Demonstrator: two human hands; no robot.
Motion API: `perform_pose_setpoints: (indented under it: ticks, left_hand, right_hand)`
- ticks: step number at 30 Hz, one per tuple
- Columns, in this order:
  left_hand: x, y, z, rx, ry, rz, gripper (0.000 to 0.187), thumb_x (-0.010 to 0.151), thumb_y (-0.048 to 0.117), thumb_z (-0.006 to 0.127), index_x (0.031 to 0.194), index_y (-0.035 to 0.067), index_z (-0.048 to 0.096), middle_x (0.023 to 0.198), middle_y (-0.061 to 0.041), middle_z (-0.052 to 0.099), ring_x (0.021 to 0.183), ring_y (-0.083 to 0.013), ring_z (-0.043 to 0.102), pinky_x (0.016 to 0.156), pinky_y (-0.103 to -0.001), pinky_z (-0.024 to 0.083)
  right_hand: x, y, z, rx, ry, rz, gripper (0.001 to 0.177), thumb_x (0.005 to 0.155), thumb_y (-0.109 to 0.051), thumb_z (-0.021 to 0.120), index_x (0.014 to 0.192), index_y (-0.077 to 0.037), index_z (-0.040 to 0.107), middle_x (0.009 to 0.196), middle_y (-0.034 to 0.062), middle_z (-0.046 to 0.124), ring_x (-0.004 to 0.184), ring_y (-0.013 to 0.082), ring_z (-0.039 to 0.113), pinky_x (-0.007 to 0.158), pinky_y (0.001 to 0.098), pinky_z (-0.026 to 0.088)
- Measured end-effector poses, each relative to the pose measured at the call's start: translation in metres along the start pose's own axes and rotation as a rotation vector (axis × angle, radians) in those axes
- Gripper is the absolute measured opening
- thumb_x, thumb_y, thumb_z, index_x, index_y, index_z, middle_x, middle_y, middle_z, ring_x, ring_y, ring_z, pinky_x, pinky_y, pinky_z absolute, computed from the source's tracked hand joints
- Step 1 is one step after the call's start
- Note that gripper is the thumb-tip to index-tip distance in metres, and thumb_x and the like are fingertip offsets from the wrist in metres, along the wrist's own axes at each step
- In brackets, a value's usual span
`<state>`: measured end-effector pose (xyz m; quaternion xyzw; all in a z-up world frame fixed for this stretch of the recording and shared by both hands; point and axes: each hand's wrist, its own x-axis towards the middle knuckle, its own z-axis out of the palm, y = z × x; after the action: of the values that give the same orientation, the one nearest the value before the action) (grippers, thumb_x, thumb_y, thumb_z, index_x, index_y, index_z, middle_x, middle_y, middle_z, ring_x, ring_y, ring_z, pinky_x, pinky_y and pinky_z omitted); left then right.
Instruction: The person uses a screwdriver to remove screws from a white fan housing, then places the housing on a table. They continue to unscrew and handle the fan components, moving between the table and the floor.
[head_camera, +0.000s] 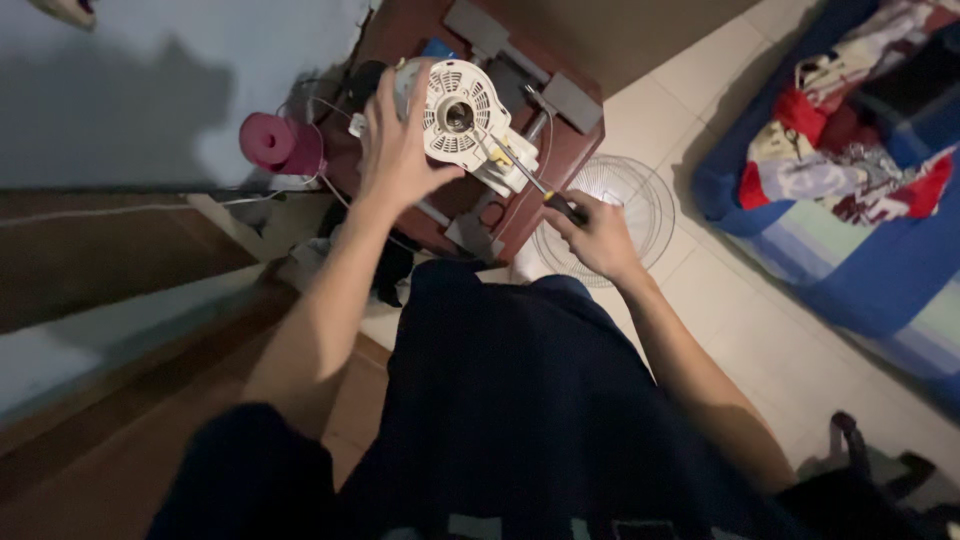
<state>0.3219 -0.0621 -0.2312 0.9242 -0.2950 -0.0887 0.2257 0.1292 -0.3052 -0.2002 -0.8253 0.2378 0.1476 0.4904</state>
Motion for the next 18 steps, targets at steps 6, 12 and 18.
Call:
perform_pose_setpoints:
  ticks: [6,12,18]
  left_hand:
    - [0.033,-0.018,0.008,-0.024,-0.162,0.065,0.138,0.053,0.029,0.104,0.163,0.028,0.021,0.161,-0.025,0.019,0.135,-0.0594,0.038,0.098,-0.066,0.052]
    - [0.035,-0.020,0.009,-0.029,-0.151,0.085,0.138,0.052,0.027,0.105,0.161,0.027,0.022,0.159,-0.023,0.021,0.134,-0.0622,0.035,0.098,-0.066,0.051]
    - [0.037,-0.019,0.007,-0.061,-0.192,0.049,0.136,0.053,0.025,0.104,0.161,0.028,0.023,0.160,-0.022,0.022,0.135,-0.0611,0.036,0.100,-0.064,0.051]
  right_hand:
    - [0.019,-0.004,0.015,-0.164,0.092,-0.100,0.040,0.094,-0.039,0.073,0.119,-0.007,0.074,0.084,0.0148,0.076,0.069,0.0240,0.074,0.068,0.0392,0.057]
    - [0.021,-0.024,0.009,-0.288,0.058,-0.002,0.037,0.092,-0.041,0.072,0.118,-0.014,0.076,0.086,0.0144,0.077,0.073,0.0289,0.074,0.070,0.0436,0.057]
    - [0.023,-0.041,0.006,-0.391,0.014,0.041,0.036,0.093,-0.044,0.070,0.116,-0.016,0.076,0.084,0.0151,0.076,0.076,0.0320,0.074,0.073,0.0467,0.057]
